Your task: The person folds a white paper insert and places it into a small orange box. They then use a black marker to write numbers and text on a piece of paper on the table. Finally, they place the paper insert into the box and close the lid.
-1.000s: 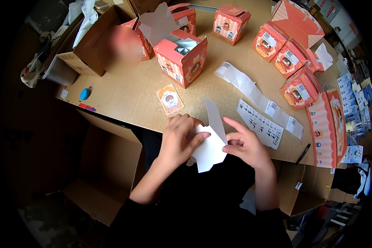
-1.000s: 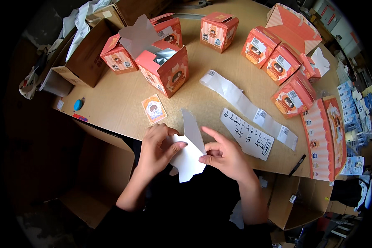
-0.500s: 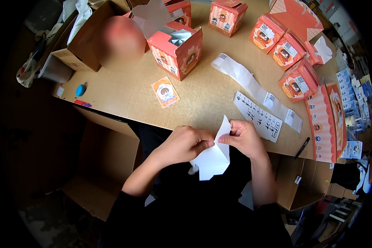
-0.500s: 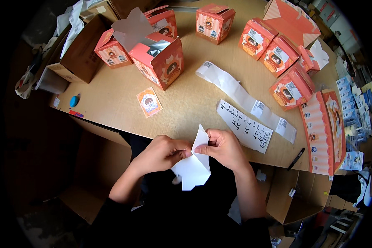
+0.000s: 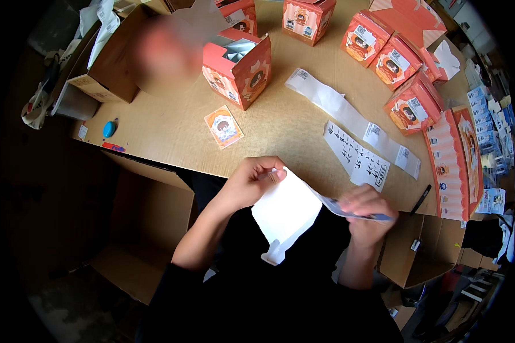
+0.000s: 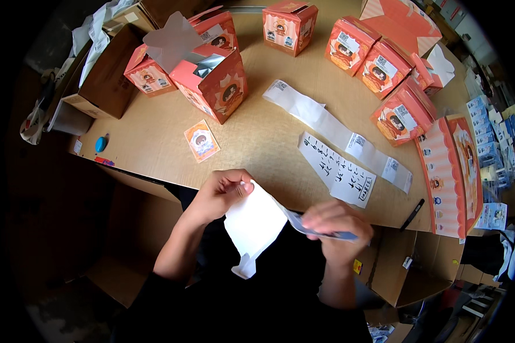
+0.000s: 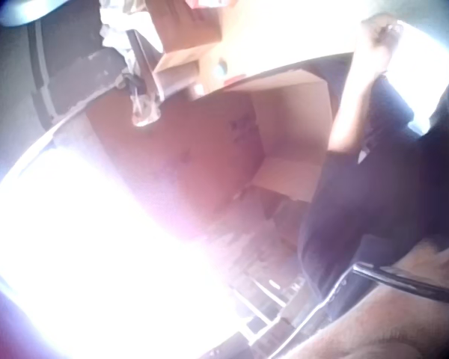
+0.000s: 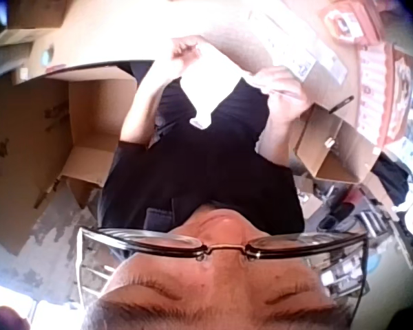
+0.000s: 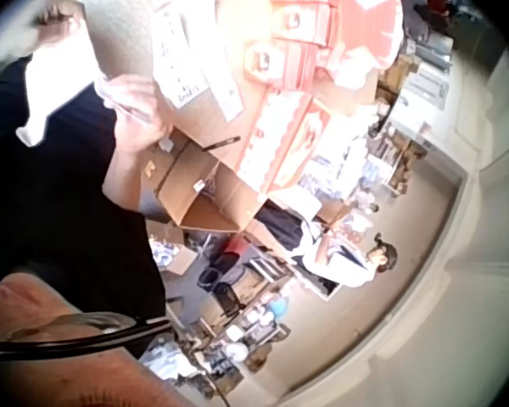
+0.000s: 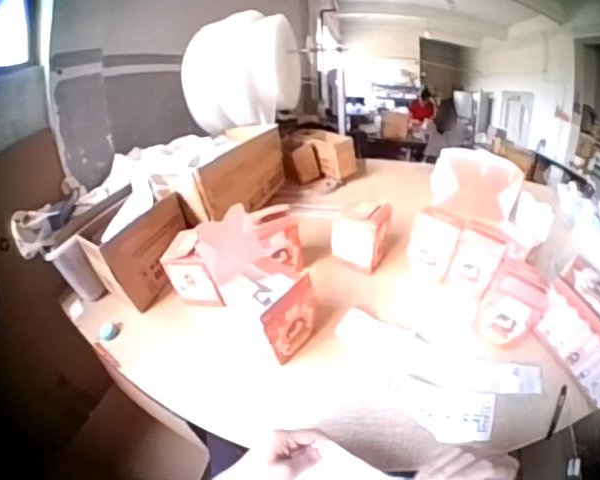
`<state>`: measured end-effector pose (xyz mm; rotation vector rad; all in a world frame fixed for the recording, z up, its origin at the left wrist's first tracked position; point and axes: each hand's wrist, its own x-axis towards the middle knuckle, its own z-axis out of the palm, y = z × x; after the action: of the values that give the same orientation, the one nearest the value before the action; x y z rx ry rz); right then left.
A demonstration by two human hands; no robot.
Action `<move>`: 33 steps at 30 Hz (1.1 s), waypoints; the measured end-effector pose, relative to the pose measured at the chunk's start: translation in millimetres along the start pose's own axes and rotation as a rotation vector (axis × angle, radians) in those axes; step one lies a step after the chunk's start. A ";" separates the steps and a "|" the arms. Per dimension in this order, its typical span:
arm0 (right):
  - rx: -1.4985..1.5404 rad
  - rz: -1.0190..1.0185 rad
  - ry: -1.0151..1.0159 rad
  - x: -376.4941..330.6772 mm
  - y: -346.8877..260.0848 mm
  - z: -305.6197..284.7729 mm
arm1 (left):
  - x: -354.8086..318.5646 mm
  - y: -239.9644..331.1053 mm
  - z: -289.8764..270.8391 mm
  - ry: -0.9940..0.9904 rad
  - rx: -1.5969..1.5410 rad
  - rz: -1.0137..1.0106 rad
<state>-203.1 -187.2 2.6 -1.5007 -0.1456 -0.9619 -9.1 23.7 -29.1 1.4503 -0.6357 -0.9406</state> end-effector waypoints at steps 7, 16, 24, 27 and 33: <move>0.049 -0.117 0.641 -66.7 -90.7 -228.2 | -1.9 8.4 -28.9 0.263 0.117 0.024; -1.343 0.503 1.708 -245.8 -137.3 -438.2 | 37.4 -45.7 -28.8 0.529 -0.184 0.043; -1.442 0.540 0.504 -76.2 -30.4 -247.8 | 64.4 -31.3 7.3 0.640 0.427 0.221; -1.661 0.527 0.398 -61.1 -5.2 -243.8 | 57.5 -7.7 21.1 0.661 0.961 0.228; -1.539 0.544 0.370 -64.0 -22.7 -254.6 | 40.9 -18.3 26.8 0.658 1.224 0.439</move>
<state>-377.4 -376.4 -54.8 -2.4229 1.5046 -0.8376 -13.1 -22.8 -52.6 2.3587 -1.0170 0.4326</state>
